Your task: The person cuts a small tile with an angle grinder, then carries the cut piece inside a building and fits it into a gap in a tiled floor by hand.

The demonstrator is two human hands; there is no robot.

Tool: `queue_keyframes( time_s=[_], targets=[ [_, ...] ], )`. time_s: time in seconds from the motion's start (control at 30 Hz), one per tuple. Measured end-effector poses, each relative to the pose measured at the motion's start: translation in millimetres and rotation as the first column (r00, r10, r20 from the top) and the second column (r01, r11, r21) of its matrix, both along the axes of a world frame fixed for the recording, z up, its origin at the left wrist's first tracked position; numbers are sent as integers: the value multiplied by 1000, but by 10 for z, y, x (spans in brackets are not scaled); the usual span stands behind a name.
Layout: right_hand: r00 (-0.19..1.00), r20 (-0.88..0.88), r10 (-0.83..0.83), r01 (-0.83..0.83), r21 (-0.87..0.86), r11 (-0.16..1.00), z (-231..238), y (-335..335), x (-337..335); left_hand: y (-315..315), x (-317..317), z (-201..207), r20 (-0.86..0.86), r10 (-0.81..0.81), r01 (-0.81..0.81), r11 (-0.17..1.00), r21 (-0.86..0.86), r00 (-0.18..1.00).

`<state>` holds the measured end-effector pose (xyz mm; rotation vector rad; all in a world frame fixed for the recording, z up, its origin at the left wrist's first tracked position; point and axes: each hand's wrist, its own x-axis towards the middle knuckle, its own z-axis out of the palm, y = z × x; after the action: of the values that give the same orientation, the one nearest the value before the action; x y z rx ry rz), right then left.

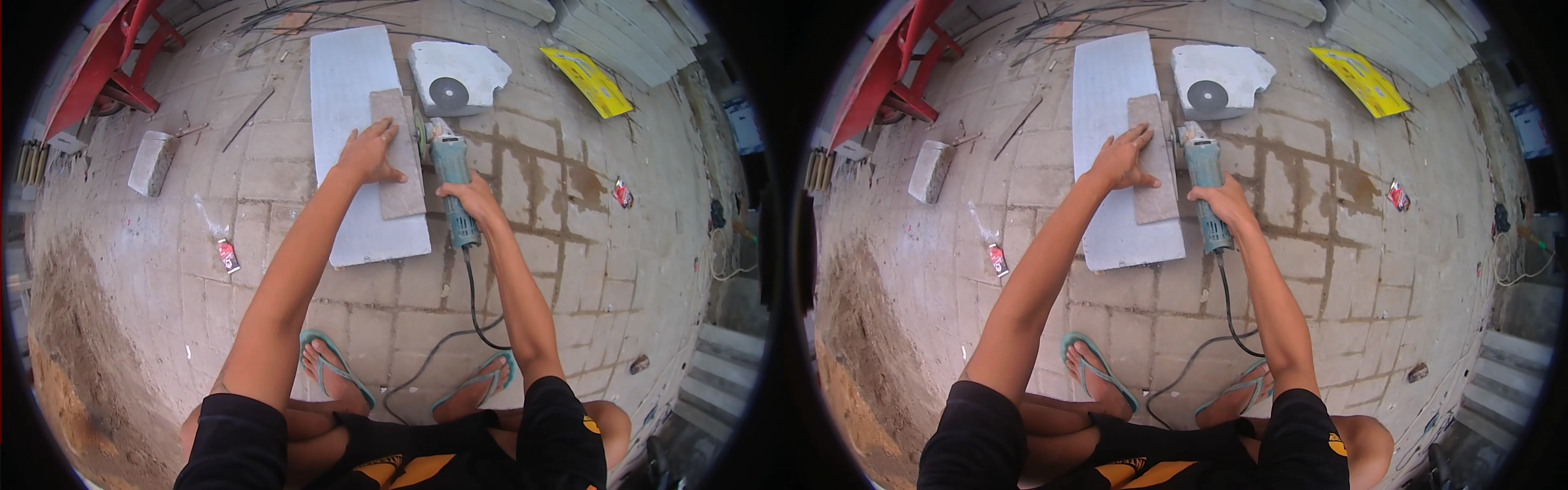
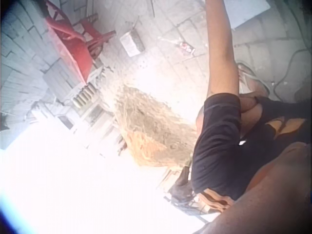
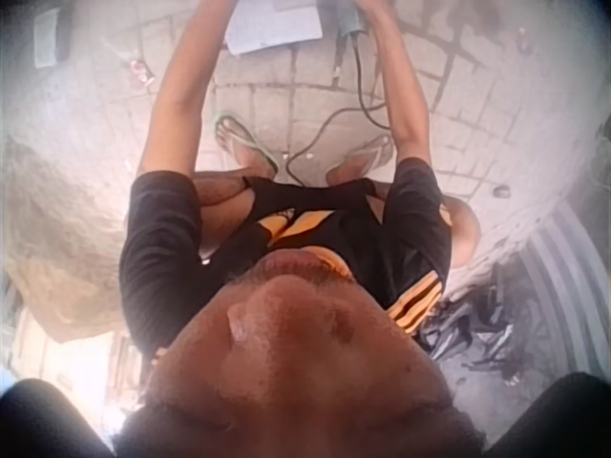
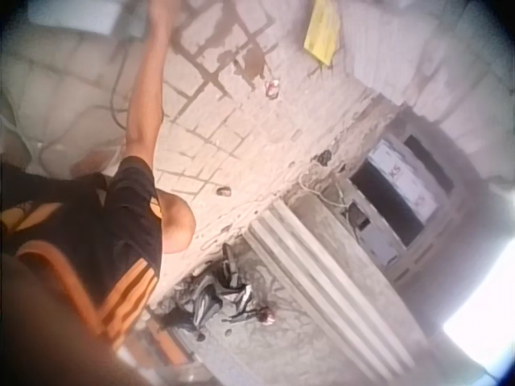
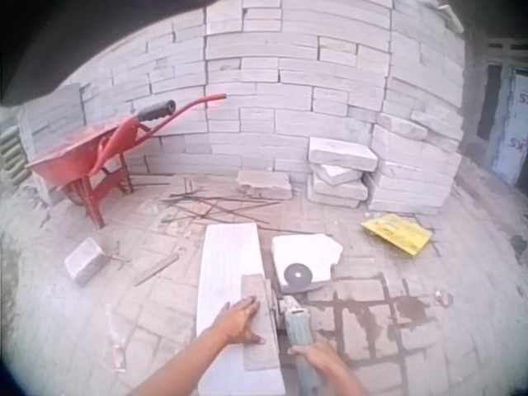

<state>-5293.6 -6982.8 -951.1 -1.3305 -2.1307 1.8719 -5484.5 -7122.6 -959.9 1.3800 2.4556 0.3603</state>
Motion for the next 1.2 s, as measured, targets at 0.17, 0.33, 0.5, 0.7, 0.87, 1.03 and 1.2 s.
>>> queue_keyframes(
  time_s=[0.17, 0.33, 0.5, 0.7, 0.87, 1.03, 1.2],
  targets=[
    [1000, 4, 6, -6, -18, 1000, 14, 14, -59, -9, -3, 2, 13, 3, -3, 1000, -5, 1000],
    [1000, -13, 17, -17, -5, 1000, -37, 78, -101, -5, -7, -6, 9, -4, 4, 1000, -10, 1000],
    [1000, -4, 3, -3, 4, 1000, -47, 105, -181, -5, -13, -18, 10, -1, 1, 1000, -7, 1000],
    [1000, -7, 10, -10, 5, 1000, -102, 149, -226, -8, -1, -11, -5, -5, 5, 1000, 23, 1000],
    [1000, 5, 10, -10, -8, 1000, -161, 176, -277, -17, -5, -23, -4, -1, 1, 1000, 21, 1000],
    [1000, 14, 11, -11, 0, 1000, -193, 242, -314, 1, 6, -21, 0, -1, 1, 1000, 19, 1000],
    [1000, -10, 1, -1, -11, 1000, -152, 230, -370, -15, 2, -28, 0, 6, -6, 1000, 21, 1000]
  ],
)
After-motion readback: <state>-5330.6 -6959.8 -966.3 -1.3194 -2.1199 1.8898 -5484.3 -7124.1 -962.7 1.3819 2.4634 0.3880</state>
